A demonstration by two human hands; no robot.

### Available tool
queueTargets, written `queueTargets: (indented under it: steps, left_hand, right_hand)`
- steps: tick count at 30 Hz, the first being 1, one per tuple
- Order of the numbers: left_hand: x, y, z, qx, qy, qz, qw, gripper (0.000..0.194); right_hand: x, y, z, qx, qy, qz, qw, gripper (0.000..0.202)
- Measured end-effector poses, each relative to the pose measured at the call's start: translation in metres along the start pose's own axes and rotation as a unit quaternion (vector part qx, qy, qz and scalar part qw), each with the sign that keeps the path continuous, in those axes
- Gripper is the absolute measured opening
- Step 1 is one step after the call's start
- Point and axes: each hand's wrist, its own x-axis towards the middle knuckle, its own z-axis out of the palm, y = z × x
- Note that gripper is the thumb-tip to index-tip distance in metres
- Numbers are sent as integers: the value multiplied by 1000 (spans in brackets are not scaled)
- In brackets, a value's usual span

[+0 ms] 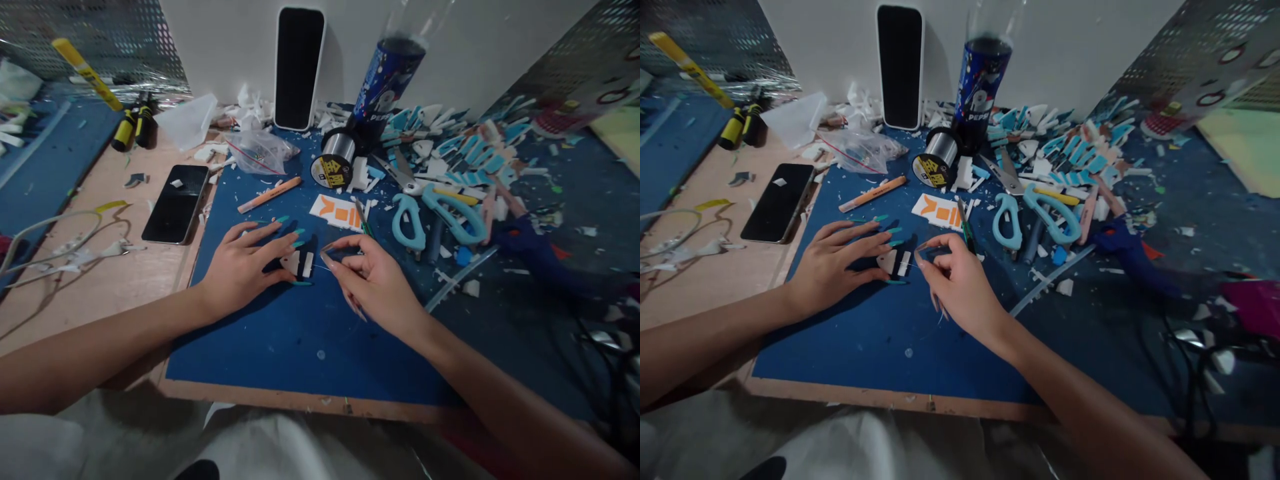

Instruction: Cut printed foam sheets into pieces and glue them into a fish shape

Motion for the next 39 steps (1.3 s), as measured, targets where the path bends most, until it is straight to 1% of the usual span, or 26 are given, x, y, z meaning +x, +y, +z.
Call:
queueTargets:
  steps: [3, 7, 12, 16, 21, 28, 39]
  left_hand:
    - [-2, 0, 1, 11, -5, 3, 1000, 51]
    - [-4, -2, 0, 14, -26, -2, 1000, 55]
    - [-1, -6, -10, -46, -40, -18, 998, 70]
    - [2, -10, -13, -85, -42, 3, 996, 74]
    - [2, -17, -12, -106, -60, 25, 992, 72]
    - [3, -25, -14, -101, -66, 43, 992, 67]
    - [4, -26, -13, -117, -71, 49, 989, 60]
  right_hand:
    - [0, -1, 0, 9, 0, 2, 1000, 17]
    - [0, -3, 1, 12, -2, 2, 1000, 17]
    - [-1, -3, 2, 24, -6, 4, 1000, 17]
    - [-1, -2, 2, 28, -4, 1, 1000, 19]
    - [0, -2, 1, 22, -2, -6, 1000, 17]
    - [-2, -2, 2, 27, -3, -8, 1000, 16]
    - [-2, -3, 2, 27, 0, 2, 1000, 17]
